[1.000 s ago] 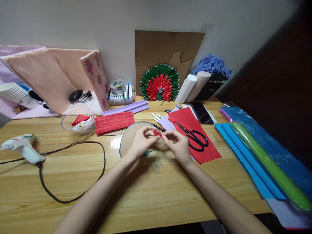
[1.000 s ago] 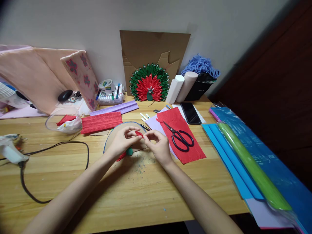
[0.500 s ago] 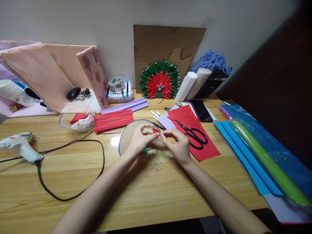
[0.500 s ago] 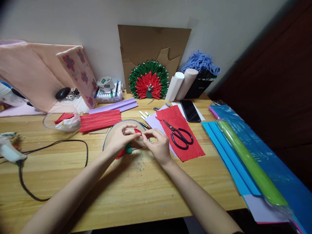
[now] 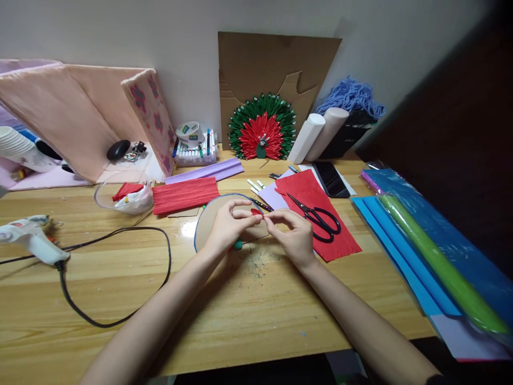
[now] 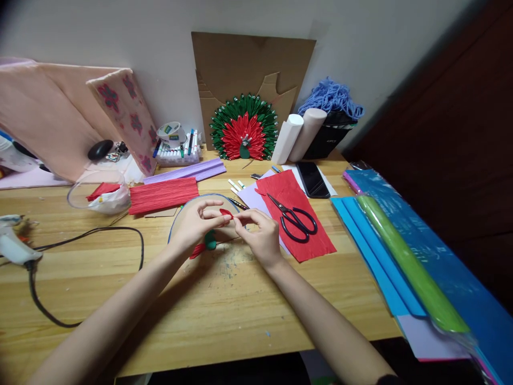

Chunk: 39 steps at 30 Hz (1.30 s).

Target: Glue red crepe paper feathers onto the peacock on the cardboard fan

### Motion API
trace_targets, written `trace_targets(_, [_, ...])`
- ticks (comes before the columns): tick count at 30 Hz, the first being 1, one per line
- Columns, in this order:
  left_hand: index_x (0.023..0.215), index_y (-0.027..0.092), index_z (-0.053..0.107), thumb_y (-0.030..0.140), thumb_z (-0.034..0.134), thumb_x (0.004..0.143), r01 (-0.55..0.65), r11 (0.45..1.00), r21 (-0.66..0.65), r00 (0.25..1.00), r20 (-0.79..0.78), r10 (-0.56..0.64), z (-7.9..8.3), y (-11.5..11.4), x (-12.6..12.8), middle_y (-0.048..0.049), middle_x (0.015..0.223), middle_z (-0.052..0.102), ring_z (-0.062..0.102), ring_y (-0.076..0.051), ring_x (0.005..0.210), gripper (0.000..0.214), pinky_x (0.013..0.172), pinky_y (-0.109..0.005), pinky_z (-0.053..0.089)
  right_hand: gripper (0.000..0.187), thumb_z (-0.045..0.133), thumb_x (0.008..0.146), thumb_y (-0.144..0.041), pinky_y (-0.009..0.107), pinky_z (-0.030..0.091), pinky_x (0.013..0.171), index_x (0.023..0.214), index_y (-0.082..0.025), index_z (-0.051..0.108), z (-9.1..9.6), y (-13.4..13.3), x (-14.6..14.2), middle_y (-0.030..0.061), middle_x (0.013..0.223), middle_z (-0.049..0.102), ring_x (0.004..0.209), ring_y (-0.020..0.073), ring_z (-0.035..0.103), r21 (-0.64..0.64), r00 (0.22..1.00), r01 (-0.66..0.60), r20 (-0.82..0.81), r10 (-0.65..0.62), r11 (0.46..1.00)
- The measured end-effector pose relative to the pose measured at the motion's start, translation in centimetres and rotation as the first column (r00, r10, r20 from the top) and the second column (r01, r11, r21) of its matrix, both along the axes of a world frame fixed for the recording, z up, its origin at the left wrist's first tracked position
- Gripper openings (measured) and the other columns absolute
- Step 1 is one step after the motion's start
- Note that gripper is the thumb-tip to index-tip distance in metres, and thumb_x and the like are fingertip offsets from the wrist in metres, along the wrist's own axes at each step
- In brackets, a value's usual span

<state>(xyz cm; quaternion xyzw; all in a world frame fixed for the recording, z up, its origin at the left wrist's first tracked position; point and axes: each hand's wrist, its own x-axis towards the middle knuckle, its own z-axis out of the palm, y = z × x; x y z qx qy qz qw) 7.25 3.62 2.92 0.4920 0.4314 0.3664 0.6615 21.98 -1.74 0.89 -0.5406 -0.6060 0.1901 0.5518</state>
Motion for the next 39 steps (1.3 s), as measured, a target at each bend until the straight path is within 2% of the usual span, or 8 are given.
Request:
trace_targets(4, [0.098, 0.015, 0.055, 0.024, 0.077, 0.056, -0.004, 1.0, 0.005, 1.0, -0.013, 0.004, -0.1, -0.1, 0.2, -0.001, 0.069, 0.067, 0.064, -0.014, 0.068, 0.048, 0.07, -0.027, 0.046, 0.006, 0.06, 0.076, -0.02, 0.03, 0.052, 0.066, 0.08, -0.019, 0.065, -0.1, 0.0, 0.0, 0.003, 0.076, 0.066, 0.069, 0.0152, 0.062, -0.036, 1.0, 0.014, -0.023, -0.015, 0.999])
trace_targets(8, [0.097, 0.015, 0.054, 0.023, 0.078, 0.054, -0.005, 0.999, 0.036, 1.0, 0.001, 0.005, 0.1, -0.3, 0.5, -0.0006, 0.068, 0.066, 0.063, -0.014, 0.066, 0.05, 0.066, -0.026, 0.047, 0.008, 0.062, 0.076, -0.025, 0.03, 0.052, 0.066, 0.078, -0.018, 0.064, -0.3, 0.2, 0.0, 0.0029, 0.074, 0.066, 0.068, 0.0155, 0.062, -0.093, 0.993, 0.017, -0.117, -0.028, 0.996])
trace_targets(12, [0.094, 0.015, 0.053, 0.024, 0.077, 0.054, -0.02, 0.999, 0.046, 1.0, 0.023, 0.019, 0.0, -0.5, 0.8, -0.0003, 0.067, 0.066, 0.062, -0.013, 0.063, 0.047, 0.066, -0.025, 0.048, 0.009, 0.063, 0.075, -0.026, 0.029, 0.052, 0.067, 0.078, -0.018, 0.064, -0.4, 0.3, 0.1, 0.0028, 0.074, 0.067, 0.069, 0.015, 0.062, -0.13, 0.98, -0.03, -0.2, 0.003, 0.991])
trace_targets(21, [0.093, 0.013, 0.055, 0.025, 0.073, 0.061, -0.03, 0.984, 0.177, 1.0, -0.001, 0.03, -0.2, -0.7, 0.9, -0.0011, 0.069, 0.063, 0.06, -0.011, 0.065, 0.039, 0.063, -0.022, 0.046, 0.012, 0.064, 0.074, -0.029, 0.027, 0.051, 0.067, 0.077, -0.017, 0.065, -0.5, 0.5, 0.1, 0.0025, 0.074, 0.067, 0.068, 0.014, 0.062, -0.192, 0.95, -0.087, -0.312, 0.023, 0.978])
trace_targets(26, [0.088, 0.013, 0.06, 0.026, 0.074, 0.06, -0.036, 0.984, 0.173, 0.999, 0.013, 0.034, -0.5, -0.5, 0.9, -0.0025, 0.073, 0.064, 0.06, -0.012, 0.068, 0.034, 0.067, -0.024, 0.048, 0.015, 0.065, 0.073, -0.031, 0.026, 0.051, 0.063, 0.076, -0.017, 0.065, -0.3, 0.7, 0.1, 0.0022, 0.069, 0.067, 0.062, 0.0131, 0.061, -0.239, 0.927, -0.127, -0.375, 0.029, 0.963])
trace_targets(29, [0.08, 0.013, 0.064, 0.028, 0.074, 0.06, -0.016, 0.988, 0.154, 0.999, 0.035, 0.011, -0.7, -0.4, 0.9, -0.0045, 0.077, 0.066, 0.061, -0.014, 0.072, 0.027, 0.072, -0.027, 0.049, 0.016, 0.065, 0.073, -0.032, 0.026, 0.052, 0.06, 0.075, -0.017, 0.066, 0.0, 0.8, 0.0, 0.0021, 0.069, 0.067, 0.06, 0.0123, 0.061, -0.247, 0.907, -0.164, -0.417, 0.048, 0.955])
trace_targets(33, [0.073, 0.014, 0.067, 0.03, 0.073, 0.061, 0.004, 0.986, 0.165, 1.0, -0.009, -0.003, -0.9, -0.3, 0.8, -0.0044, 0.075, 0.068, 0.061, -0.014, 0.07, 0.021, 0.07, -0.026, 0.048, 0.016, 0.065, 0.072, -0.034, 0.027, 0.053, 0.061, 0.074, -0.017, 0.065, 0.3, 0.7, -0.1, 0.0015, 0.067, 0.067, 0.06, 0.0128, 0.062, -0.244, 0.909, -0.167, -0.413, 0.053, 0.955])
trace_targets(39, [0.07, 0.015, 0.067, 0.029, 0.074, 0.061, -0.001, 0.99, 0.139, 1.0, 0.019, -0.002, -1.2, 0.0, 0.6, -0.0014, 0.072, 0.066, 0.058, -0.011, 0.068, 0.018, 0.068, -0.022, 0.044, 0.01, 0.063, 0.075, -0.026, 0.03, 0.052, 0.071, 0.081, -0.019, 0.066, 0.5, 0.1, -0.3, 0.0028, 0.079, 0.067, 0.074, 0.0151, 0.063, -0.141, 0.932, -0.148, -0.351, 0.09, 0.979])
